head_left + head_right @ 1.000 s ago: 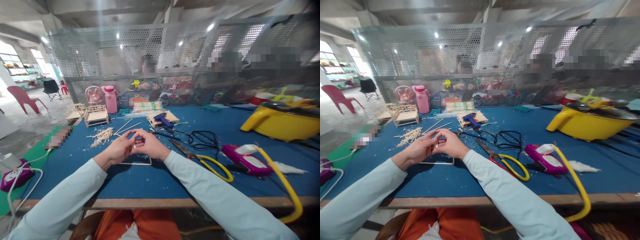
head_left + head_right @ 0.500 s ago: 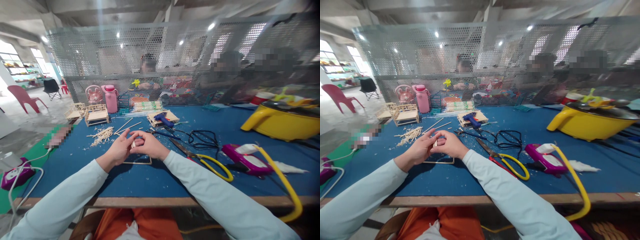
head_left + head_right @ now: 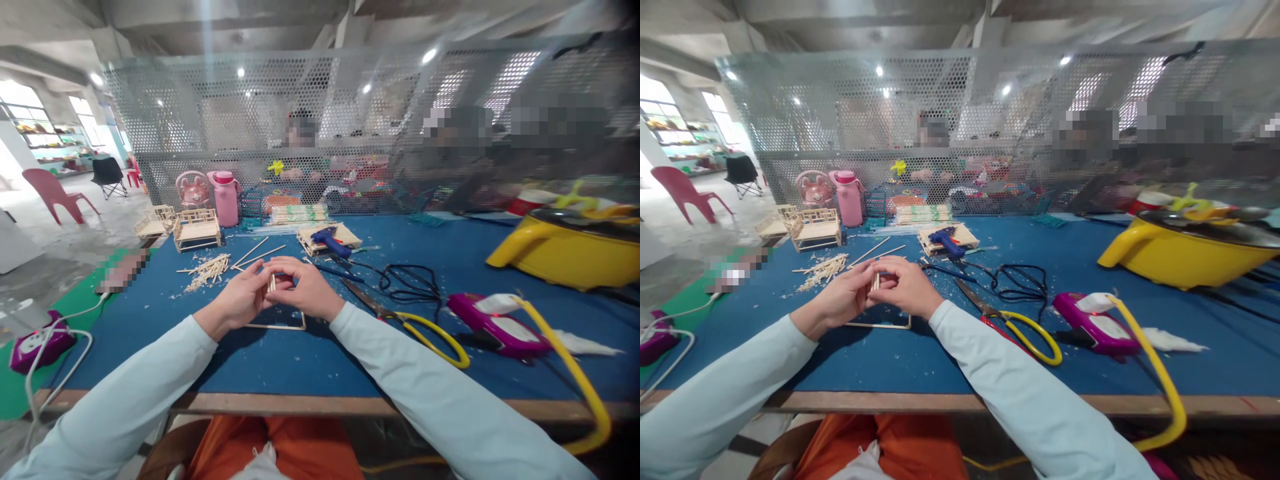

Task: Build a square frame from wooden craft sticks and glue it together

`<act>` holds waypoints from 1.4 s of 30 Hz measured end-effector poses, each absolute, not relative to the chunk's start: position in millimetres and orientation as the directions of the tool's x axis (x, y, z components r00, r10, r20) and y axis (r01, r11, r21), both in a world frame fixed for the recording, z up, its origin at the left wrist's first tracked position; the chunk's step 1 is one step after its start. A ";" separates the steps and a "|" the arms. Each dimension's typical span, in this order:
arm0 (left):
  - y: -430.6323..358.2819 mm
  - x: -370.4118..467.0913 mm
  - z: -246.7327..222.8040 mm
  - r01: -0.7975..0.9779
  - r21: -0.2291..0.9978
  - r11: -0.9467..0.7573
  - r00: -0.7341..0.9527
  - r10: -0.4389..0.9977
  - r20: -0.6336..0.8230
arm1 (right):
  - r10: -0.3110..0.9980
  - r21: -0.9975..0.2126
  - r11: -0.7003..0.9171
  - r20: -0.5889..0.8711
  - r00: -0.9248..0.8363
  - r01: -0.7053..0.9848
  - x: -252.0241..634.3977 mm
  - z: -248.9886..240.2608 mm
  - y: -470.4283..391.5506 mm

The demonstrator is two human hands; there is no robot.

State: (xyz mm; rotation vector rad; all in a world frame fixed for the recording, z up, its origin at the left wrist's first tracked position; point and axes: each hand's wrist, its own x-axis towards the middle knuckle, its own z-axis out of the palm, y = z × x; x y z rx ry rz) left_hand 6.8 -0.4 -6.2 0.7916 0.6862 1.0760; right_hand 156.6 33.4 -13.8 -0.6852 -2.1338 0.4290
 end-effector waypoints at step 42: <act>-0.9 7.6 -13.1 -0.308 0.951 -0.014 0.277 0.955 0.104 | 0.566 -0.499 0.821 0.641 -0.519 0.279 164.5 -3.8 25.0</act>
